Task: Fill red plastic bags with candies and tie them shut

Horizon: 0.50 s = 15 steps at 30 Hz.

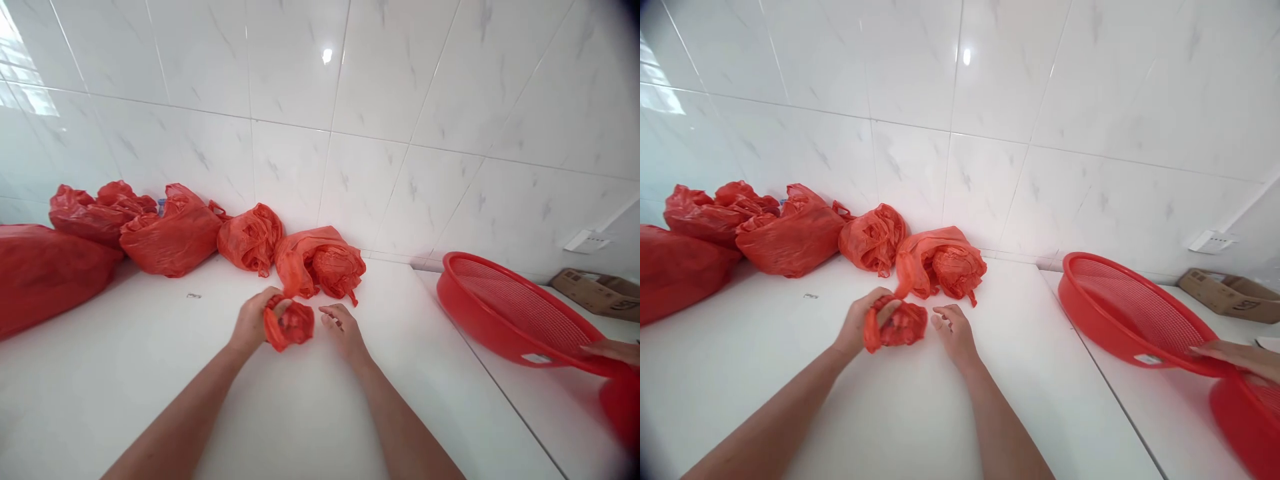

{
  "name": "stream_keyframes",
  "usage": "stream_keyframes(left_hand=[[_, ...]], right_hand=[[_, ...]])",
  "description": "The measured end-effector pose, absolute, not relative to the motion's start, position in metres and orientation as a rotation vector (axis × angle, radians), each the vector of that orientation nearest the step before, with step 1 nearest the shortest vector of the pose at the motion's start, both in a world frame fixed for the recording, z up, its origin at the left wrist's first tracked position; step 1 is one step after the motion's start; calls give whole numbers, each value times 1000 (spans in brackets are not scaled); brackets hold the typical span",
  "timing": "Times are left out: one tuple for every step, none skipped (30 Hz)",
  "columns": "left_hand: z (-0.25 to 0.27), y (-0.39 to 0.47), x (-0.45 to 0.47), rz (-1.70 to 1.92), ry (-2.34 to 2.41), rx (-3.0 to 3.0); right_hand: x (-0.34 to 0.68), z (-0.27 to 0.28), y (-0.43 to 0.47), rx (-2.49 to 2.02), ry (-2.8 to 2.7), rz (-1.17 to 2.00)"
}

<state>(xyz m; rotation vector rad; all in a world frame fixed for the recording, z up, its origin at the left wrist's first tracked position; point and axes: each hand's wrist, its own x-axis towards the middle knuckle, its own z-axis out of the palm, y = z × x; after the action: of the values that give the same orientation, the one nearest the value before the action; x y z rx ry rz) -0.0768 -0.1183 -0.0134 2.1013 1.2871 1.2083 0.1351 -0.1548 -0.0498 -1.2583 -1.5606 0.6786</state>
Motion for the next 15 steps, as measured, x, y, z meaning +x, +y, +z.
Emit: stream_keyframes(left_hand=[[-9, -117, -91, 1228, 1347, 2074], [-4, -117, -105, 1243, 1426, 2064], [0, -117, -121, 1257, 1498, 2055], [3, -117, -136, 1294, 1576, 2044], [7, -118, -152, 1325, 1673, 2043], [9, -118, -168, 1367, 1790, 2037], [11, -118, -184, 1414, 1914, 2007], [13, -117, -199, 1435, 2033, 1957], [13, -116, -214, 1437, 2131, 1896], [13, -114, -228, 1416, 2235, 1818], [12, -111, -240, 1395, 2319, 1731], [10, -109, -251, 1335, 2367, 1717], [8, -107, -259, 1256, 2413, 1730], [6, -105, -264, 1222, 2469, 1752], [4, -105, -266, 1239, 2518, 1793]], right_hand=[[138, -51, -153, -1291, -1541, 658], [140, -53, -151, -1323, -1521, 643], [141, -54, -149, -1349, -1502, 634], [142, -56, -148, -1369, -1487, 630], [143, -57, -147, -1381, -1476, 627], [143, -58, -146, -1388, -1473, 625], [142, -60, -145, -1394, -1475, 621], [142, -61, -145, -1399, -1480, 616], [141, -62, -145, -1403, -1487, 607], [140, -63, -145, -1407, -1493, 594], [139, -64, -144, -1412, -1496, 575], [138, -65, -143, -1420, -1494, 551], [137, -66, -142, -1430, -1486, 519], [136, -67, -141, -1440, -1475, 482], [135, -67, -139, -1451, -1462, 439]])
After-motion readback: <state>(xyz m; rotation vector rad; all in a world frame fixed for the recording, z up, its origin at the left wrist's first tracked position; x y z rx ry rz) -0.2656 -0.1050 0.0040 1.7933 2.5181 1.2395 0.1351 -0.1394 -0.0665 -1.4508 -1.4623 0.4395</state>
